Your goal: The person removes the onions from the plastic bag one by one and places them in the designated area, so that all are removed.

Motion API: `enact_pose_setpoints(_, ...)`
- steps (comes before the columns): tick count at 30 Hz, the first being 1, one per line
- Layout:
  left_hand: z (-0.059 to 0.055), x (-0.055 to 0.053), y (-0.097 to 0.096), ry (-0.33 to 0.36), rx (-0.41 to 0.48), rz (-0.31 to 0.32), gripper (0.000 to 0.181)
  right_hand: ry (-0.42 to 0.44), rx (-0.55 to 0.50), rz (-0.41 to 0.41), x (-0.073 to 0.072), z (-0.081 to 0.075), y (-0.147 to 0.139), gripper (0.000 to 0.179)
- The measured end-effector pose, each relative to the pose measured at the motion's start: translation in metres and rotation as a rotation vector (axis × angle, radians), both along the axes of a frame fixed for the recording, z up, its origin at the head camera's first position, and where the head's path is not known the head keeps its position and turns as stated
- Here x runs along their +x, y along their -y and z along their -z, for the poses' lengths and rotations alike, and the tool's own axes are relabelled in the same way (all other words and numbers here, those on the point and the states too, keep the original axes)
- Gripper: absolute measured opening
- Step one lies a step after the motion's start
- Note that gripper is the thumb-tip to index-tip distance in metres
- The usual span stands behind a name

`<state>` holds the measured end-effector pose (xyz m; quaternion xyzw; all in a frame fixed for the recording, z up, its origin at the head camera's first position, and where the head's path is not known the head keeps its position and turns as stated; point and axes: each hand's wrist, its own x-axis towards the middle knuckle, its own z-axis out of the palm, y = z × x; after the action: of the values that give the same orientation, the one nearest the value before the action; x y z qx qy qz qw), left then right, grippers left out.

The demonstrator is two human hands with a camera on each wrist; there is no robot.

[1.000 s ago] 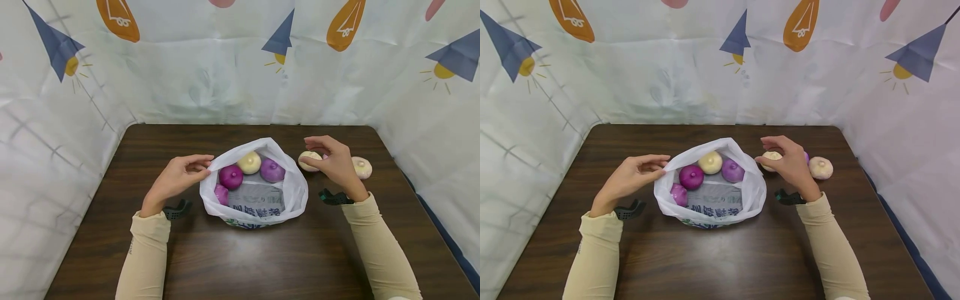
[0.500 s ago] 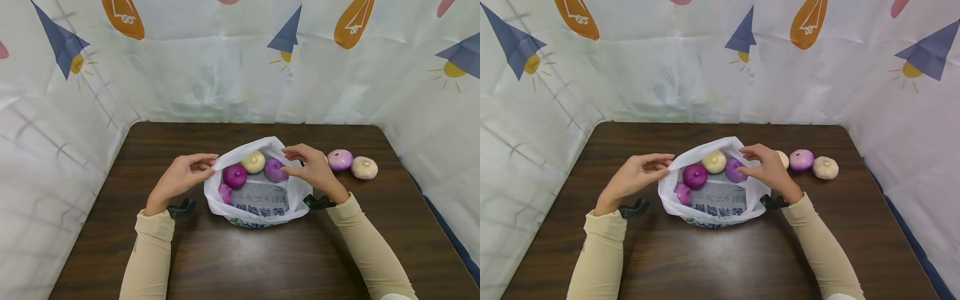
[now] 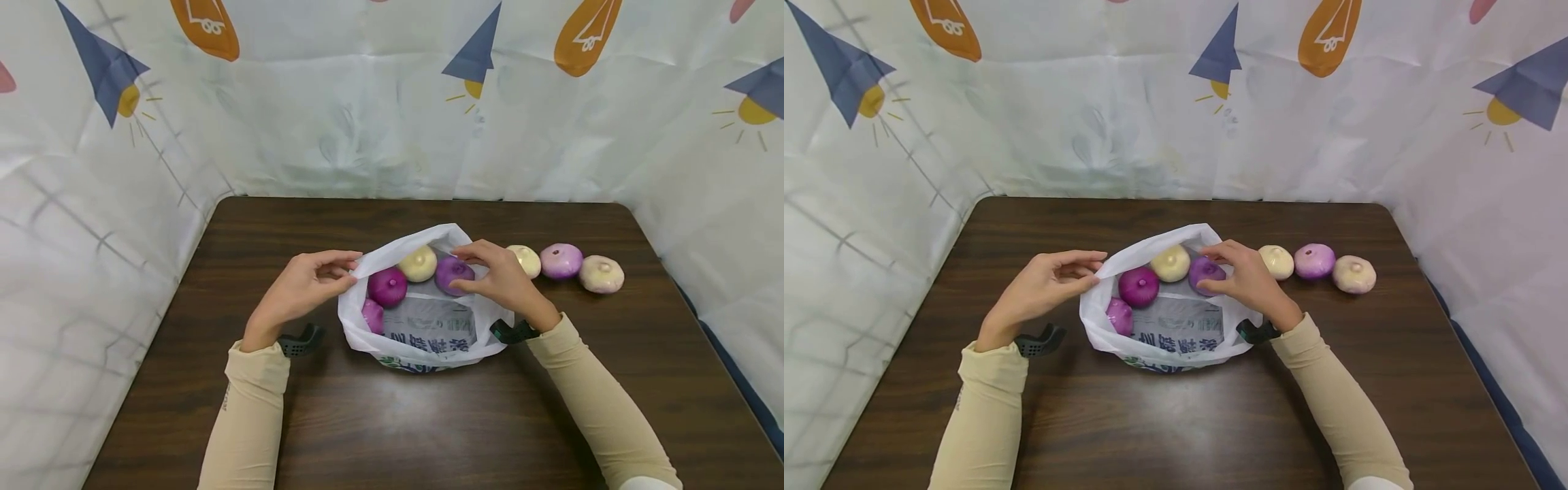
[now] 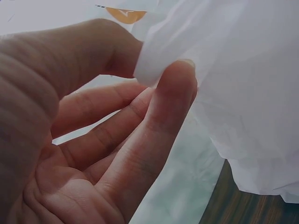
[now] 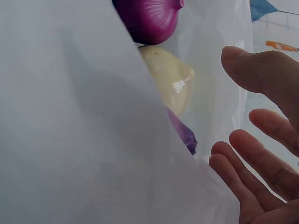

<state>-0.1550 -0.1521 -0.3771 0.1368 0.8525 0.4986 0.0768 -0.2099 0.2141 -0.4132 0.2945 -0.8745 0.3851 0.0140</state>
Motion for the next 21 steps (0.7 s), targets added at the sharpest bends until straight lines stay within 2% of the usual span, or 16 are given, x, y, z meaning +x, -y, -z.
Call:
enact_pose_setpoints(14,0.0,0.0,-0.003,-0.004,-0.008,0.008,0.041,0.052,0.144,0.052,-0.011,0.009,-0.001,0.061)
enact_pose_setpoints(21,0.002,-0.001,-0.003,-0.004,-0.026,0.01,0.041,0.116,0.177,0.08,-0.017,0.013,-0.003,0.063)
